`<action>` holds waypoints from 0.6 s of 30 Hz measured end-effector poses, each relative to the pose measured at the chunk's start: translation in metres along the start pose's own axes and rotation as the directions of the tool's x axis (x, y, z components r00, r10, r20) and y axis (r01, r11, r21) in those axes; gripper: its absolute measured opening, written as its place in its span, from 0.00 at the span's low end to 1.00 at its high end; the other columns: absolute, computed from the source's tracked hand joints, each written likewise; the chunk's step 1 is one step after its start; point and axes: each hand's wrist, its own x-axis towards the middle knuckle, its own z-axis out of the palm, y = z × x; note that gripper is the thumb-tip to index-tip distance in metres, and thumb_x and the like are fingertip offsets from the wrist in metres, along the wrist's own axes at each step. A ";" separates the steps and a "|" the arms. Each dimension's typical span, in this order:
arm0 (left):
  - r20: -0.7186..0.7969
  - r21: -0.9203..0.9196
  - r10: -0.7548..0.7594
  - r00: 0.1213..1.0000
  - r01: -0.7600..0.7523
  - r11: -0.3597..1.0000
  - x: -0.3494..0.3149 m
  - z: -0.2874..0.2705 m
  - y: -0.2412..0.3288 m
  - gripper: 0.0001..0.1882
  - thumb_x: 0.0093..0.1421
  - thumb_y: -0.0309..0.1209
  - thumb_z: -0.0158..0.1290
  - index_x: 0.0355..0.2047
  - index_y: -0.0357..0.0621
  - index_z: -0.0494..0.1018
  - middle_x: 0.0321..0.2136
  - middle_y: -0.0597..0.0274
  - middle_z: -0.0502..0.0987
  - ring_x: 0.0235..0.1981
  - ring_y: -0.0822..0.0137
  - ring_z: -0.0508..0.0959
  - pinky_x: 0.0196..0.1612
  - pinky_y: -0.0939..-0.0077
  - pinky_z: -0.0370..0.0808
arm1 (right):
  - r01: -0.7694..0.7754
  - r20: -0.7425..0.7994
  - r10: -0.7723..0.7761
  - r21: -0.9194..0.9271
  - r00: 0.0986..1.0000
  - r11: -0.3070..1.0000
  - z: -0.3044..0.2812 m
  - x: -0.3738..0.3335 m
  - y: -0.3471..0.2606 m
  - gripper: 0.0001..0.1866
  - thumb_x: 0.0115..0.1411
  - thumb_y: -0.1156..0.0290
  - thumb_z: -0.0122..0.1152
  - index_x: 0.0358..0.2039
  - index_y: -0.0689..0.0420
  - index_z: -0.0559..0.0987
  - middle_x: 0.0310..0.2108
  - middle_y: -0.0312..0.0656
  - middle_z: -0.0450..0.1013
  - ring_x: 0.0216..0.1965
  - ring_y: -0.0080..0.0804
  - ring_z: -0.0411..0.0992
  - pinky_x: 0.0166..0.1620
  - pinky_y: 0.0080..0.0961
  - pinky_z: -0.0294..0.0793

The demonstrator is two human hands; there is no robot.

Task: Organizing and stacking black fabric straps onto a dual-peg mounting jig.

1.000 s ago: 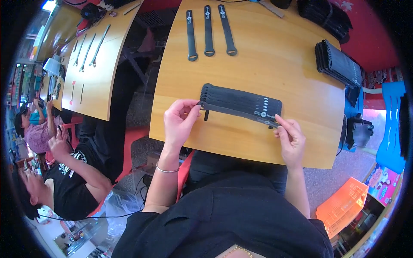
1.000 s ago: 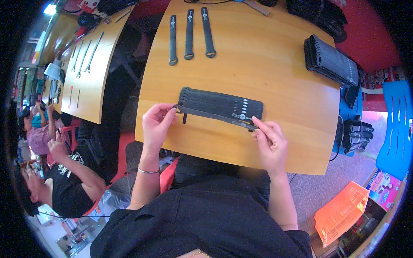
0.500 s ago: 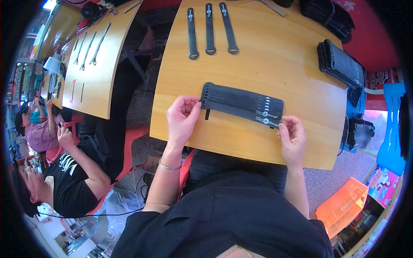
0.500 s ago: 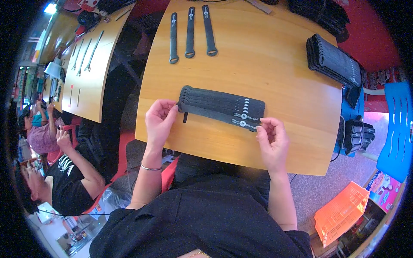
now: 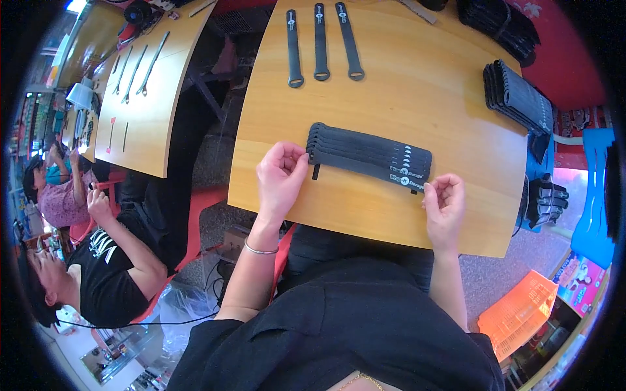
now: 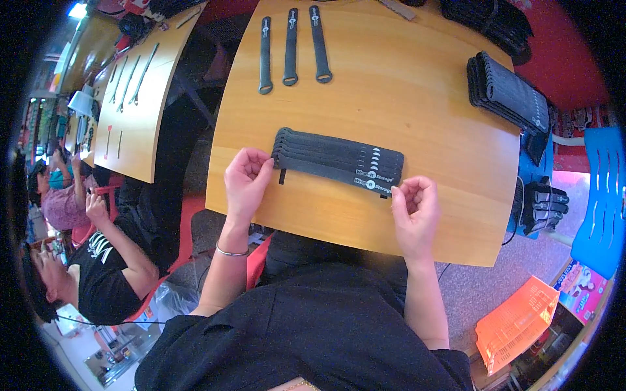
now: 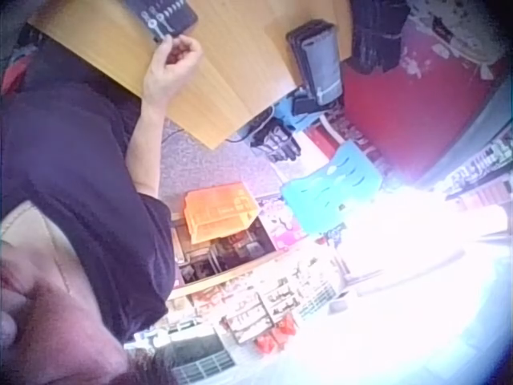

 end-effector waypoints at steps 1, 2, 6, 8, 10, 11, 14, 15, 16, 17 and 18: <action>-0.010 0.013 0.000 1.000 0.000 1.000 0.000 0.000 -0.001 0.02 0.55 0.19 0.55 0.28 0.36 0.72 0.20 0.71 0.73 0.19 0.85 0.69 0.22 0.91 0.65 | 0.010 -0.011 -0.010 -0.014 1.000 1.000 0.000 0.000 0.001 0.10 0.58 0.80 0.58 0.38 0.58 0.67 0.27 0.30 0.66 0.26 0.12 0.64 0.29 0.10 0.66; -0.011 0.013 0.001 1.000 -0.001 1.000 0.000 0.001 -0.001 0.02 0.55 0.19 0.55 0.28 0.36 0.72 0.20 0.71 0.73 0.19 0.85 0.69 0.22 0.91 0.65 | 0.011 -0.011 -0.011 -0.013 1.000 1.000 0.001 0.000 0.001 0.10 0.58 0.80 0.58 0.38 0.58 0.67 0.27 0.30 0.66 0.26 0.12 0.64 0.29 0.10 0.66; -0.030 0.024 0.018 0.999 -0.018 1.000 -0.001 0.001 -0.002 0.02 0.55 0.19 0.55 0.28 0.36 0.72 0.20 0.71 0.73 0.19 0.85 0.69 0.22 0.90 0.65 | -0.017 -0.017 0.016 -0.017 1.000 1.000 0.001 -0.001 -0.002 0.10 0.58 0.80 0.58 0.38 0.58 0.67 0.27 0.31 0.66 0.26 0.12 0.64 0.29 0.10 0.65; -0.036 0.032 0.028 0.999 -0.027 0.999 -0.001 0.002 -0.002 0.02 0.55 0.19 0.55 0.28 0.36 0.72 0.20 0.70 0.73 0.19 0.85 0.69 0.22 0.90 0.65 | -0.016 -0.023 0.016 -0.022 1.000 1.000 0.001 -0.001 -0.001 0.11 0.58 0.80 0.58 0.38 0.58 0.67 0.27 0.31 0.66 0.26 0.12 0.64 0.29 0.10 0.65; -0.033 0.030 0.020 0.999 -0.019 0.999 0.000 0.002 -0.001 0.02 0.55 0.19 0.55 0.28 0.36 0.72 0.20 0.70 0.73 0.19 0.84 0.69 0.22 0.90 0.65 | -0.017 -0.026 0.017 -0.018 1.000 1.000 0.001 0.000 -0.001 0.11 0.58 0.80 0.58 0.38 0.58 0.67 0.27 0.31 0.67 0.26 0.12 0.64 0.29 0.10 0.66; -0.032 0.030 0.019 0.999 -0.018 0.999 0.000 0.002 -0.001 0.02 0.55 0.19 0.55 0.28 0.36 0.72 0.20 0.70 0.73 0.19 0.84 0.69 0.22 0.90 0.65 | -0.018 -0.026 0.018 -0.018 0.999 1.000 0.001 0.000 -0.001 0.11 0.58 0.80 0.58 0.38 0.58 0.67 0.27 0.31 0.67 0.26 0.12 0.64 0.29 0.10 0.66; -0.030 0.004 0.018 0.999 -0.018 1.000 0.000 0.002 -0.004 0.02 0.55 0.19 0.55 0.28 0.36 0.72 0.20 0.70 0.73 0.19 0.84 0.69 0.22 0.90 0.65 | -0.022 -0.033 0.022 -0.010 0.999 1.000 0.002 0.000 -0.002 0.11 0.58 0.80 0.59 0.38 0.58 0.66 0.27 0.31 0.67 0.26 0.12 0.64 0.29 0.10 0.66; -0.029 0.014 0.016 0.999 -0.016 1.000 0.000 0.001 -0.004 0.02 0.55 0.19 0.55 0.28 0.36 0.72 0.20 0.70 0.73 0.19 0.85 0.69 0.22 0.90 0.65 | -0.019 -0.034 0.018 -0.009 0.999 1.000 0.002 0.000 -0.002 0.11 0.58 0.80 0.59 0.38 0.58 0.66 0.27 0.31 0.67 0.26 0.12 0.64 0.29 0.10 0.66; -0.026 0.022 0.017 1.000 -0.016 1.000 0.002 0.002 -0.004 0.02 0.55 0.19 0.55 0.28 0.36 0.72 0.20 0.70 0.73 0.19 0.85 0.69 0.22 0.90 0.65 | -0.014 -0.035 0.013 -0.009 0.999 1.000 0.002 0.000 -0.002 0.12 0.58 0.80 0.59 0.38 0.58 0.66 0.27 0.31 0.67 0.26 0.12 0.64 0.29 0.09 0.66; -0.024 0.021 0.018 1.000 -0.017 1.000 0.002 0.002 -0.003 0.02 0.55 0.19 0.55 0.28 0.36 0.72 0.20 0.70 0.73 0.19 0.85 0.69 0.22 0.90 0.65 | -0.013 -0.038 0.013 -0.009 0.999 1.000 0.003 0.000 -0.002 0.12 0.58 0.80 0.59 0.38 0.58 0.66 0.27 0.31 0.67 0.26 0.12 0.64 0.29 0.09 0.66; -0.026 0.021 0.006 1.000 -0.005 1.000 0.001 0.003 -0.001 0.02 0.55 0.19 0.55 0.28 0.36 0.72 0.20 0.70 0.73 0.19 0.85 0.69 0.22 0.90 0.65 | -0.010 -0.045 0.009 -0.026 0.999 1.000 0.003 0.000 -0.002 0.12 0.57 0.80 0.59 0.38 0.58 0.66 0.27 0.31 0.67 0.26 0.12 0.64 0.29 0.09 0.66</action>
